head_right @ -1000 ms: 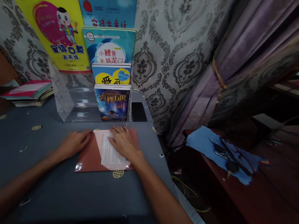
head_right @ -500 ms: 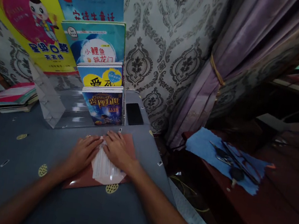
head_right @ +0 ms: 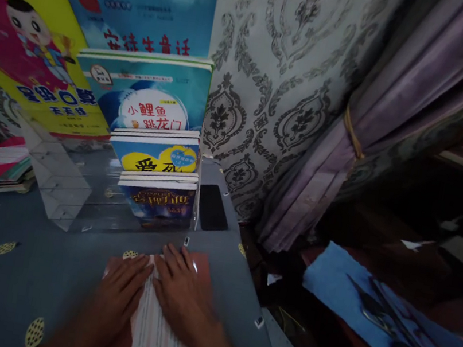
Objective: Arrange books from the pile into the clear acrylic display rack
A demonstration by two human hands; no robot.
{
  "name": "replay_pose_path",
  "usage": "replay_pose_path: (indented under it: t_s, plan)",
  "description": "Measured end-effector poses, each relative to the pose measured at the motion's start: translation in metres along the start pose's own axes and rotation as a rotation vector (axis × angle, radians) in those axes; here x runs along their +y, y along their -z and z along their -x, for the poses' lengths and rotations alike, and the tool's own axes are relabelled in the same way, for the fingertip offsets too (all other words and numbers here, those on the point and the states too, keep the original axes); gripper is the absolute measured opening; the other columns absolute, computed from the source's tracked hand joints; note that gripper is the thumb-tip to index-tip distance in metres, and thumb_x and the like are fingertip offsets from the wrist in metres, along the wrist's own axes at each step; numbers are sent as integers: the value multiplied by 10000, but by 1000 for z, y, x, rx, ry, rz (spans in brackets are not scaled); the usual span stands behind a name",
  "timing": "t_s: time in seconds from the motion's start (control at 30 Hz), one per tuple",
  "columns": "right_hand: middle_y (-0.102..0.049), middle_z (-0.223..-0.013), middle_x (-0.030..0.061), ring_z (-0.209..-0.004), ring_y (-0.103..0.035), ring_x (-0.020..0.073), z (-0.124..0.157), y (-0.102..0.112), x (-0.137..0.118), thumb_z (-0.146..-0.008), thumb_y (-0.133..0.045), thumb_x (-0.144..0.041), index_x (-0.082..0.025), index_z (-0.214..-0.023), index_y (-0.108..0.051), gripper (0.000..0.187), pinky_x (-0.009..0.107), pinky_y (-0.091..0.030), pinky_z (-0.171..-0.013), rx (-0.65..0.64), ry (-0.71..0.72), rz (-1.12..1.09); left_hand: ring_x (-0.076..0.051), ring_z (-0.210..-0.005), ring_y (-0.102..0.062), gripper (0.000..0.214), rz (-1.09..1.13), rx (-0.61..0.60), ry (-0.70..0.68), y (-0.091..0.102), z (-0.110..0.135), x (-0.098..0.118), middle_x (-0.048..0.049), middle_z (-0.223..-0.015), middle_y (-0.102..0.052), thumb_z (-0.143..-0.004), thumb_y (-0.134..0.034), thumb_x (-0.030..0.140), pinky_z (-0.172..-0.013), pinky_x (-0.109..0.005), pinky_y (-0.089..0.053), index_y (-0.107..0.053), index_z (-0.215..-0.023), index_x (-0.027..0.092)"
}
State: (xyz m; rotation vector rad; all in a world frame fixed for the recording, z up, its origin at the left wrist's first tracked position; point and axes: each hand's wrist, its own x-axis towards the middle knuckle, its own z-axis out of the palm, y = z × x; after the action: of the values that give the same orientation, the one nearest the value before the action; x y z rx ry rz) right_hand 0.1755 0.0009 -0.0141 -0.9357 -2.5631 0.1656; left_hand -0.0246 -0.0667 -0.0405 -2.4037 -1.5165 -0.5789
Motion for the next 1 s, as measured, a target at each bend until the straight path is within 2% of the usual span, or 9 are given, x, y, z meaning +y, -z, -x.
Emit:
replay_pose_path:
  t_s: [0.17,0.37,0.53,0.73,1.0]
  plan:
    - [-617,-1436,150,-1378,-539,274,-1,-1,-2,-1048,-436,-273,-160,-1405,-599,408,505,-424,-1167,7,19,21,-252,-1265,-618,404,23,-19,20,3,-5,-2,-126,-1368,-659,-1002,-414,202,-1047,-435,-536,-614,-1353,190]
    - [-588,-1465,158,-1407,-511,261,-7,-3,-8,-1027,-439,-243,-158,-1411,-605,427,493,-357,-1209,-44,-36,1,-262,-1285,-596,380,79,-130,107,22,-14,3,-131,-1389,-639,-997,-457,198,-1106,-502,-473,-626,-1337,203]
    - [-442,-1576,195,-1504,-366,285,7,7,2,-1041,-413,-344,-102,-1503,-494,528,488,-288,-1236,-143,-108,75,-272,-1296,-586,362,83,-180,138,32,-16,6,-125,-1406,-628,-1008,-462,214,-1115,-504,-453,-633,-1327,189]
    - [-343,-1635,178,-1536,-296,282,35,21,25,-1041,-344,-431,-108,-1557,-407,612,506,-264,-1235,-160,-290,132,-273,-1256,-611,358,100,-120,129,28,-14,5,-135,-1392,-640,-1022,-433,251,-1100,-494,-460,-655,-1296,188]
    - [-411,-1598,193,-1501,-370,294,38,15,42,-1033,-370,-491,-126,-1524,-460,619,541,-304,-1203,-113,-236,76,-260,-1315,-593,375,64,-132,103,21,-13,4,-148,-1412,-632,-1020,-435,239,-1147,-480,-433,-631,-1328,152]
